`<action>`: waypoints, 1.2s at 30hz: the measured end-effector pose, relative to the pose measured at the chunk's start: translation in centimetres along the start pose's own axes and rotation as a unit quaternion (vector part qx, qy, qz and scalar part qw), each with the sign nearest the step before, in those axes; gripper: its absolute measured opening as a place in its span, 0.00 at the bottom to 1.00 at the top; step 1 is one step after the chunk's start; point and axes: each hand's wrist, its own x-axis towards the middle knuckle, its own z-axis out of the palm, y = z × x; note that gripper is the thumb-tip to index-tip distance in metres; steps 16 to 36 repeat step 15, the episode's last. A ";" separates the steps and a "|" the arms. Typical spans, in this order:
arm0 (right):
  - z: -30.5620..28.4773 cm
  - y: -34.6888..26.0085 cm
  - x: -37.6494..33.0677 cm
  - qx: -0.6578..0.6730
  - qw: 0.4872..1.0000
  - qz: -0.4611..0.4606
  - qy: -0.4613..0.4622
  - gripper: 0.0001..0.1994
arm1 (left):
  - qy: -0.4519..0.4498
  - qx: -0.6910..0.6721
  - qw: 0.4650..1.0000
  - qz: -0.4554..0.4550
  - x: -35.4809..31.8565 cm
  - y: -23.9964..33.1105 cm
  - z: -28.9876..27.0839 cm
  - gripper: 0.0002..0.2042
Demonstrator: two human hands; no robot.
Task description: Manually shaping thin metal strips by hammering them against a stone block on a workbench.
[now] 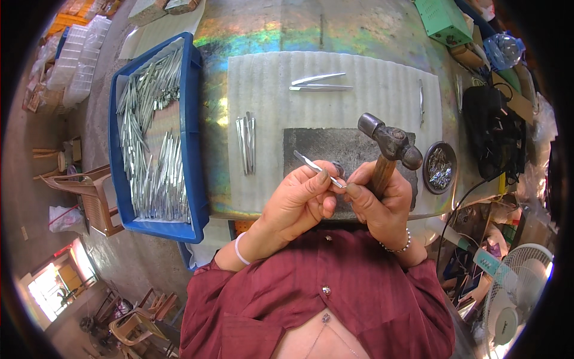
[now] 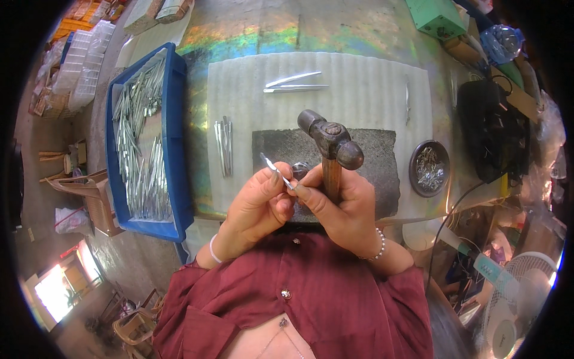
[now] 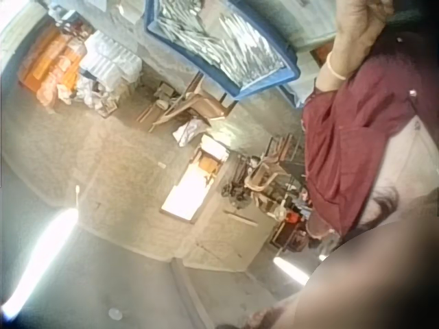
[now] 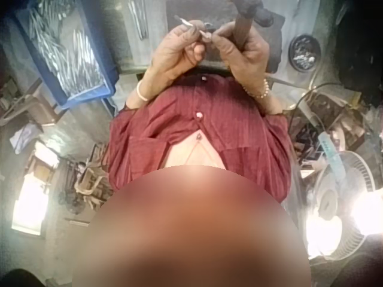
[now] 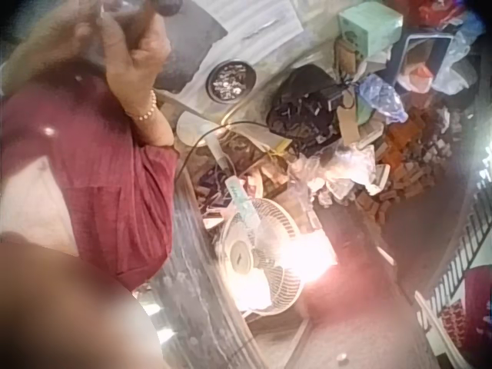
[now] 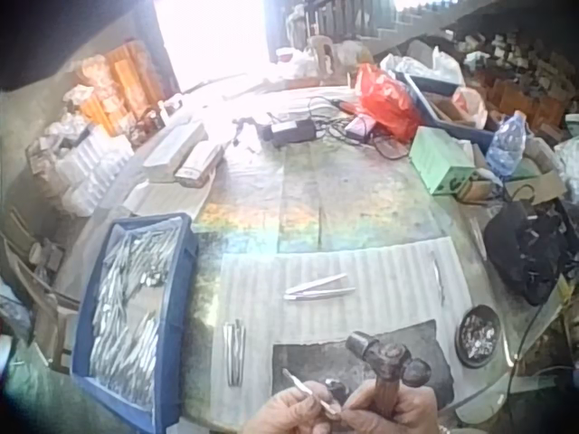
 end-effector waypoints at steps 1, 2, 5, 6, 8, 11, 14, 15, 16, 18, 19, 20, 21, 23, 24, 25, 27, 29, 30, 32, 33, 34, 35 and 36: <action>0.0 0.0 0.0 -0.001 1.000 0.001 0.001 0.05 | 0.006 -0.008 1.000 -0.004 0.0 0.0 0.0 0.10; 0.0 0.0 0.0 -0.027 1.000 -0.006 0.007 0.05 | 0.005 -0.009 1.000 -0.006 0.1 0.0 0.0 0.10; -0.2 1.2 0.3 -0.095 0.992 -0.081 0.003 0.05 | 0.017 -0.021 1.000 -0.014 0.0 -0.1 -0.1 0.09; -0.3 1.7 0.4 -0.138 0.979 -0.150 -0.003 0.07 | 0.025 -0.018 0.999 -0.007 0.0 -0.2 -0.1 0.09; -0.1 2.3 0.5 -0.202 0.955 -0.218 0.020 0.08 | 0.034 -0.016 0.999 -0.001 0.1 -0.3 -0.1 0.08; 0.0 2.3 1.0 -0.261 0.910 -0.321 0.024 0.12 | 0.032 -0.018 0.999 0.023 0.1 -0.6 0.0 0.07; -0.4 2.3 1.2 -0.269 0.925 -0.267 -0.013 0.19 | 0.045 0.023 0.998 0.039 0.0 -0.2 0.0 0.06; -0.1 1.8 0.6 -0.176 0.970 -0.167 -0.003 0.23 | 0.025 0.026 0.998 0.043 -0.2 0.0 -0.3 0.06; -0.1 1.8 0.6 -0.176 0.970 -0.167 -0.003 0.23 | 0.025 0.026 0.998 0.043 -0.2 0.0 -0.3 0.06; -0.1 1.8 0.6 -0.176 0.970 -0.167 -0.003 0.23 | 0.025 0.026 0.998 0.043 -0.2 0.0 -0.3 0.06; -0.1 1.8 0.6 -0.176 0.970 -0.167 -0.003 0.23 | 0.025 0.026 0.998 0.043 -0.2 0.0 -0.3 0.06; -0.1 1.8 0.6 -0.176 0.970 -0.167 -0.003 0.23 | 0.025 0.026 0.998 0.043 -0.2 0.0 -0.3 0.06; -0.1 1.8 0.6 -0.176 0.970 -0.167 -0.003 0.23 | 0.025 0.026 0.998 0.043 -0.2 0.0 -0.3 0.06; -0.1 1.8 0.6 -0.176 0.970 -0.167 -0.003 0.23 | 0.025 0.026 0.998 0.043 -0.2 0.0 -0.3 0.06; -0.1 1.8 0.6 -0.176 0.970 -0.167 -0.003 0.23 | 0.025 0.026 0.998 0.043 -0.2 0.0 -0.3 0.06; -0.1 1.8 0.6 -0.176 0.970 -0.167 -0.003 0.23 | 0.025 0.026 0.998 0.043 -0.2 0.0 -0.3 0.06; -0.1 1.8 0.6 -0.176 0.970 -0.167 -0.003 0.23 | 0.025 0.026 0.998 0.043 -0.2 0.0 -0.3 0.06; -0.1 1.8 0.6 -0.176 0.970 -0.167 -0.003 0.23 | 0.025 0.026 0.998 0.043 -0.2 0.0 -0.3 0.06; -0.1 1.8 0.6 -0.176 0.970 -0.167 -0.003 0.23 | 0.025 0.026 0.998 0.043 -0.2 0.0 -0.3 0.06; -0.1 1.8 0.6 -0.176 0.970 -0.167 -0.003 0.23 | 0.025 0.026 0.998 0.043 -0.2 0.0 -0.3 0.06; -0.1 1.8 0.6 -0.176 0.970 -0.167 -0.003 0.23 | 0.025 0.026 0.998 0.043 -0.2 0.0 -0.3 0.06; -0.1 1.8 0.6 -0.176 0.970 -0.167 -0.003 0.23 | 0.025 0.026 0.998 0.043 -0.2 0.0 -0.3 0.06; -0.1 1.8 0.6 -0.176 0.970 -0.167 -0.003 0.23 | 0.025 0.026 0.998 0.043 -0.2 0.0 -0.3 0.06; -0.1 1.8 0.6 -0.176 0.970 -0.167 -0.003 0.23 | 0.025 0.026 0.998 0.043 -0.2 0.0 -0.3 0.06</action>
